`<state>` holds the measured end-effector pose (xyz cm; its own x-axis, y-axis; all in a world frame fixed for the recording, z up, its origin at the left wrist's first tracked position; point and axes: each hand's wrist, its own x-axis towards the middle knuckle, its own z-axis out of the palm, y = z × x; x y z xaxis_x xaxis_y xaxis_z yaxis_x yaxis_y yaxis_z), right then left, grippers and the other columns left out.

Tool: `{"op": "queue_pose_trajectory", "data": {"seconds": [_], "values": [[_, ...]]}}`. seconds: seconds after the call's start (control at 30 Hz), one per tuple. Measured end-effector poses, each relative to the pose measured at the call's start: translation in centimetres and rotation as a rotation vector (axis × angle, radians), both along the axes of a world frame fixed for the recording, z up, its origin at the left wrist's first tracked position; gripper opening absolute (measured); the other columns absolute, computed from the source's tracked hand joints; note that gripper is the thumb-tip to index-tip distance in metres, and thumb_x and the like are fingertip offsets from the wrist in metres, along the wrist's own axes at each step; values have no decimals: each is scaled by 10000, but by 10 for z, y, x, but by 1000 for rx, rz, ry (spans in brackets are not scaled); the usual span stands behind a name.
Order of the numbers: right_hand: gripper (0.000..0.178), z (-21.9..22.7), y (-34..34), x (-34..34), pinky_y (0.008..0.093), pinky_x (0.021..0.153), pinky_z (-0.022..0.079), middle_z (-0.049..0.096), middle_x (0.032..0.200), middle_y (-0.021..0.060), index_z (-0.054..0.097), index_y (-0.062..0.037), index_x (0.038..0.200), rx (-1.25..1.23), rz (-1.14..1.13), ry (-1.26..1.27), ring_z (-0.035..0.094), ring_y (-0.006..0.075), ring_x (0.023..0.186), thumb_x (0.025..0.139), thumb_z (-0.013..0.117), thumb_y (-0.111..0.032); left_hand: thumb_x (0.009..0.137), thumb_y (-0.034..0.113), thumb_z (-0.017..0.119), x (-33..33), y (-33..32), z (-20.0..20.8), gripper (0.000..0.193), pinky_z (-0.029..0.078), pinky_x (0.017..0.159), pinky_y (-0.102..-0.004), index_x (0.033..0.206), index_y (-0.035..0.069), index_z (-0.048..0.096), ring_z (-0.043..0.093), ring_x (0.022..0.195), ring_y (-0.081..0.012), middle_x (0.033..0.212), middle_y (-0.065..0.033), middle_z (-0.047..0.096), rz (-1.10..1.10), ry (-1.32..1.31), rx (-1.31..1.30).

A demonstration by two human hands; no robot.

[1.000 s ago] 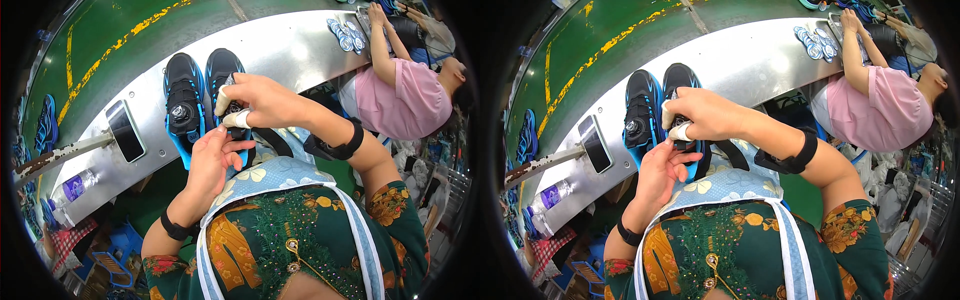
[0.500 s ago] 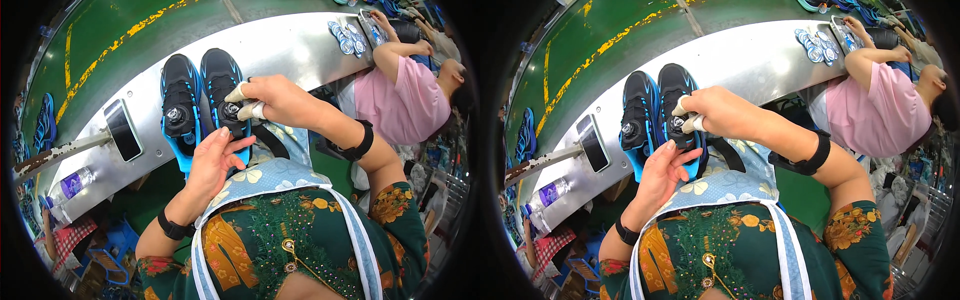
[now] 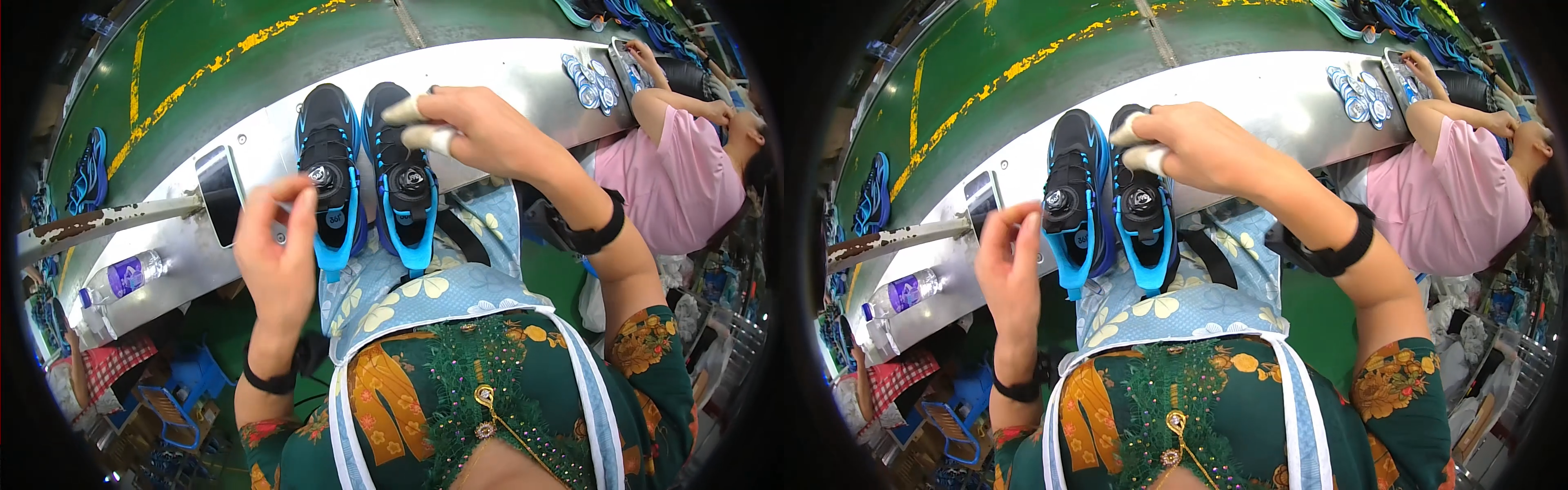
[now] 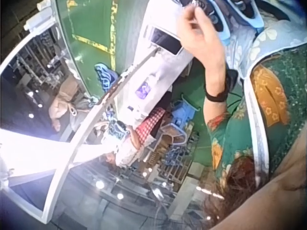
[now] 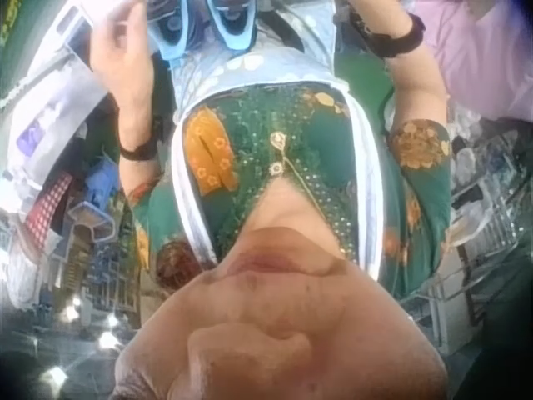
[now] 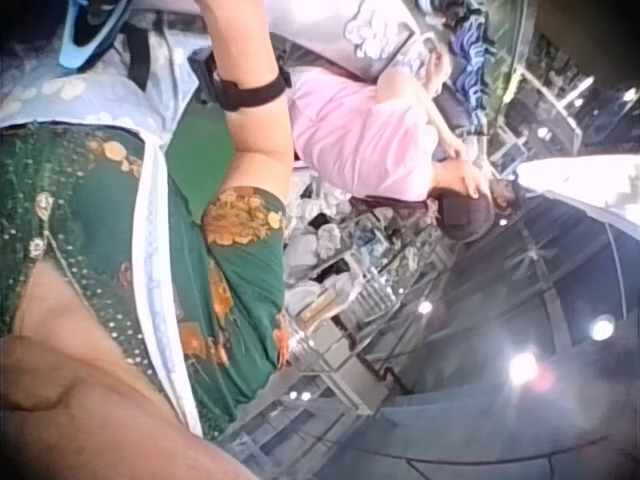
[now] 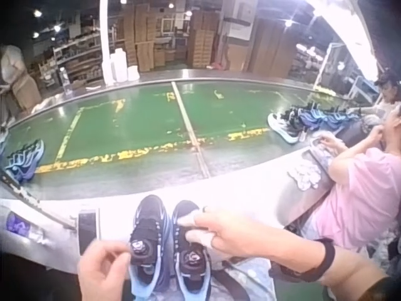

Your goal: Inspecting components, inserting supporting materials, and preparing athletic footwear on an industrial conveyor line.

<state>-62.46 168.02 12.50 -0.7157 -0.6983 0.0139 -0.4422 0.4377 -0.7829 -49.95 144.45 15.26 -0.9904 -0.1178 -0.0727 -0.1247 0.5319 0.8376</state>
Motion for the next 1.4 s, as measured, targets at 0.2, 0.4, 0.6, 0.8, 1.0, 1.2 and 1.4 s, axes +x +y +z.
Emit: {"op": "queue_pose_trajectory", "data": {"seconds": [0.2,0.4,0.6,0.8,1.0,1.2,1.4], "values": [[436,-42,-64,-18,416,823,478,602,970,198,572,-115,1298,118,97,105,594,375,937,868,639,-140,778,87,715,-26,-1,-48,336,380,800,-257,1108,42,670,522,927,-117,1026,-29,596,0,12,105],[437,-46,-74,-21,442,866,467,594,1007,220,589,-176,1301,217,134,17,585,395,970,868,616,-125,797,43,674,-31,-14,-44,392,382,772,-233,1185,12,628,518,958,-117,986,-22,566,-126,-12,204],[442,-52,-70,-26,442,858,460,594,1006,216,585,-196,1313,154,145,42,576,383,961,876,613,-143,797,70,693,-46,-36,-58,417,446,810,-275,1207,40,623,568,928,-143,948,-53,556,-308,-169,434],[430,-60,-69,-30,435,850,454,607,956,194,598,-203,1301,186,135,66,572,374,933,873,624,-169,754,94,735,-45,-16,-50,459,439,868,-304,1201,54,637,562,964,-177,928,-60,580,-340,56,87],[427,-57,-69,-32,437,847,455,607,934,194,595,-209,1305,201,152,55,575,374,932,880,623,-185,772,86,715,-76,-48,-65,386,425,952,-328,1149,22,665,569,1047,-199,1092,-81,607,-590,-218,467],[428,-60,-62,-29,441,839,456,604,928,201,596,-225,1307,228,119,64,582,378,915,880,624,-201,787,141,708,-67,-39,-55,354,331,1085,-413,1113,13,658,488,1247,-253,1159,-104,635,-545,55,67],[366,-60,-48,-39,395,850,468,623,961,183,626,-178,1266,77,106,27,597,334,940,900,626,-199,794,134,692,-61,-27,-40,379,328,1086,-394,1148,13,635,462,1297,-264,1256,-113,587,-533,-98,161]]}}
